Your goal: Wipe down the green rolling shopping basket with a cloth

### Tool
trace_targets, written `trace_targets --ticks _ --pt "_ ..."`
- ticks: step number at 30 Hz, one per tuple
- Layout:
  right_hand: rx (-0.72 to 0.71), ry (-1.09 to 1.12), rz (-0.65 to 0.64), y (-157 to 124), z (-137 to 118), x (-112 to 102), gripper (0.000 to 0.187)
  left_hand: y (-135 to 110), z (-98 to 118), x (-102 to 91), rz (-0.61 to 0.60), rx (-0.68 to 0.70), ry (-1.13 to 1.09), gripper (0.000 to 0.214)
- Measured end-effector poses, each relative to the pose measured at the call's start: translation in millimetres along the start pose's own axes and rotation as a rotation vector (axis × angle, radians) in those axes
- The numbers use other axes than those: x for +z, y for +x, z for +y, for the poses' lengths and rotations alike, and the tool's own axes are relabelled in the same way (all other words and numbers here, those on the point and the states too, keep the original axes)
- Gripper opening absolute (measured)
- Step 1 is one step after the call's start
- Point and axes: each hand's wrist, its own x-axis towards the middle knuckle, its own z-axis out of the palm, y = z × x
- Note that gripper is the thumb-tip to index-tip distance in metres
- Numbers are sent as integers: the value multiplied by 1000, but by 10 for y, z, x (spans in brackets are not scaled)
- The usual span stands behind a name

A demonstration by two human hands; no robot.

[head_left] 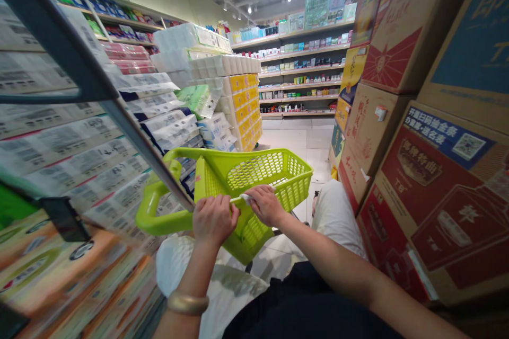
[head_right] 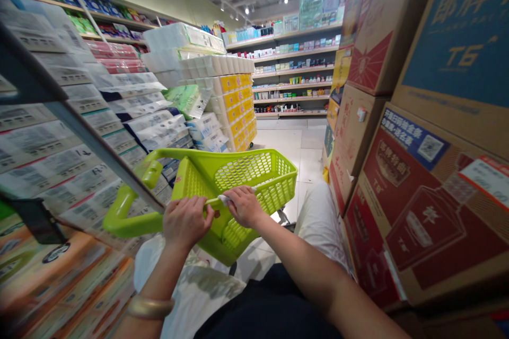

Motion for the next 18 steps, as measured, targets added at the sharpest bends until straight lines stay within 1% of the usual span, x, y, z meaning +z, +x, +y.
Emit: trace_targets --ticks 3,5,6,8,10,11,13,15,16,18 --pt "58 -80 11 -115 283 -139 21 -6 -14 14 11 -9 -34 19" --pt "103 -120 27 -171 393 -191 20 -5 -13 22 18 -18 -49 19" --pt "126 -133 40 -182 408 -194 20 -4 -11 26 21 -21 -46 19" --pt "204 -148 93 -165 347 -148 19 1 -2 30 23 -23 -23 19" --pt "275 -134 146 -104 182 -48 20 6 8 28 19 -21 2 20" --pt "281 -112 155 -64 78 10 19 7 10 25 17 -19 11 20" --pt "228 -53 136 13 -123 111 18 5 9 14 15 -14 23 20" --pt "158 -13 107 68 -252 160 18 -2 -4 1 15 -12 29 20" --pt "127 -4 91 81 -274 161 18 -7 -15 -6 15 -10 30 20" --pt "61 0 44 76 -232 119 19 -17 -43 -18 21 -4 28 19"
